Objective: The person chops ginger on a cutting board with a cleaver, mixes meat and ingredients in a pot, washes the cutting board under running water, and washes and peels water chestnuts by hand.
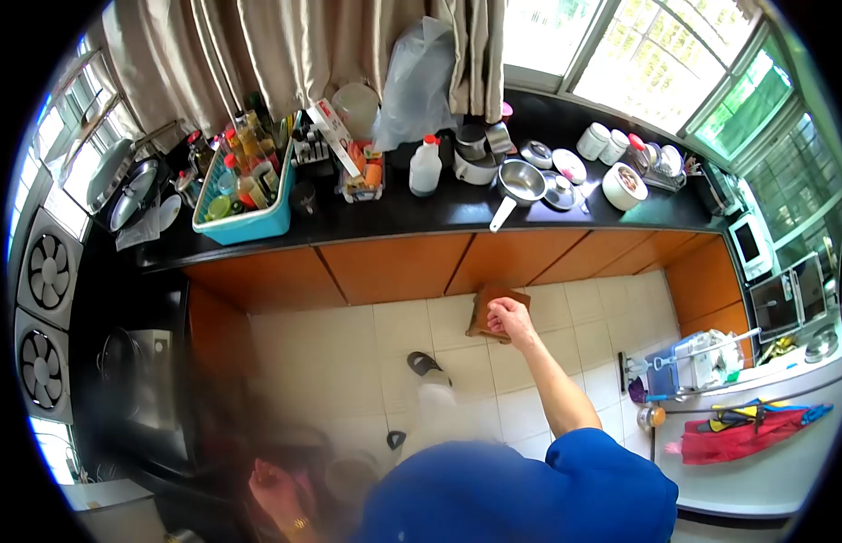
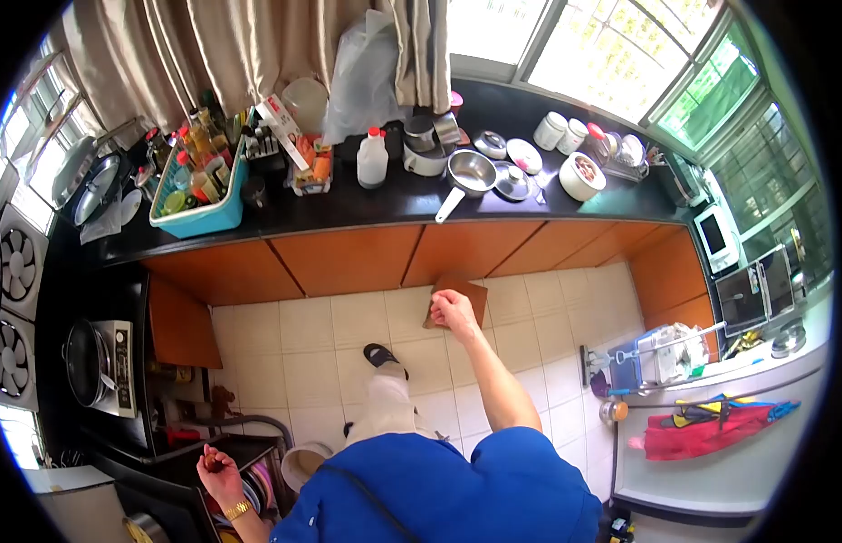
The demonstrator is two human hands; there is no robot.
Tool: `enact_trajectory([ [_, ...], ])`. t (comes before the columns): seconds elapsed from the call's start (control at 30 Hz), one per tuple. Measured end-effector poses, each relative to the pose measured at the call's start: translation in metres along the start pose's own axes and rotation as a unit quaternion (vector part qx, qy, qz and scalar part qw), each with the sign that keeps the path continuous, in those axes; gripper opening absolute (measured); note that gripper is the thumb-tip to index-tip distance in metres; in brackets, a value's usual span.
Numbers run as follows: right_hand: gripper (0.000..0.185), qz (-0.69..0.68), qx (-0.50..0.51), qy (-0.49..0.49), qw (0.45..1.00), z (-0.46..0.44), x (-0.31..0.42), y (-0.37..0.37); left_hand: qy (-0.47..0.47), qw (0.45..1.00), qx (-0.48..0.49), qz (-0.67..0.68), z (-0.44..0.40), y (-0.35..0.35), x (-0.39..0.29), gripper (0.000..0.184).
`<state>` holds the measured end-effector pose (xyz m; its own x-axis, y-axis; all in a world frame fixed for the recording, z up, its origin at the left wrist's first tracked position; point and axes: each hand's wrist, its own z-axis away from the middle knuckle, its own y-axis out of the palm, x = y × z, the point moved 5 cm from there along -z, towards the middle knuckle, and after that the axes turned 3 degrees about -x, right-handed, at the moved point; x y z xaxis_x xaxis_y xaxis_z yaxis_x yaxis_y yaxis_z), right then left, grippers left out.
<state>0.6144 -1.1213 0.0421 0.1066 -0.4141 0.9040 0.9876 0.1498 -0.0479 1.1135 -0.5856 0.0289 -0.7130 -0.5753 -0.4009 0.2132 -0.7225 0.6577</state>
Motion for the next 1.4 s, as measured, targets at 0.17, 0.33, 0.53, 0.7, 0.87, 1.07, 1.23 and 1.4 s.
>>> enact_trajectory([
  [0.17,0.022,-0.089,0.064,-0.095,0.989,-0.089,0.123,0.061,0.016,0.999,-0.024,-0.037,-0.021,0.041,0.026,0.024],
  [0.33,0.029,-0.04,0.184,-0.215,0.958,-0.168,0.267,0.164,0.019,0.998,-0.02,-0.06,0.005,0.167,0.086,0.021],
  [0.53,0.084,0.31,0.118,-0.55,0.766,-0.32,0.393,0.331,0.066,0.993,-0.075,-0.065,-0.003,0.199,0.124,0.021],
  [0.7,0.134,0.554,0.058,-0.401,0.728,-0.43,0.415,0.408,0.087,0.987,-0.123,-0.061,-0.003,0.167,0.144,0.024],
  [0.87,0.146,0.583,0.045,-0.394,0.709,-0.469,0.408,0.416,0.075,0.975,-0.188,-0.094,0.015,0.186,0.179,0.025],
  [1.07,0.14,0.573,0.036,-0.39,0.72,-0.469,0.418,0.418,0.038,0.984,-0.139,-0.103,-0.003,0.214,0.198,0.027],
  [1.23,0.136,0.557,0.045,-0.368,0.743,-0.479,0.44,0.398,0.021,0.984,-0.122,-0.129,-0.02,0.231,0.214,0.027],
  [1.4,0.129,0.389,0.118,-0.3,0.863,-0.488,0.459,0.372,0.014,0.983,-0.1,-0.154,-0.032,0.236,0.228,0.027],
])
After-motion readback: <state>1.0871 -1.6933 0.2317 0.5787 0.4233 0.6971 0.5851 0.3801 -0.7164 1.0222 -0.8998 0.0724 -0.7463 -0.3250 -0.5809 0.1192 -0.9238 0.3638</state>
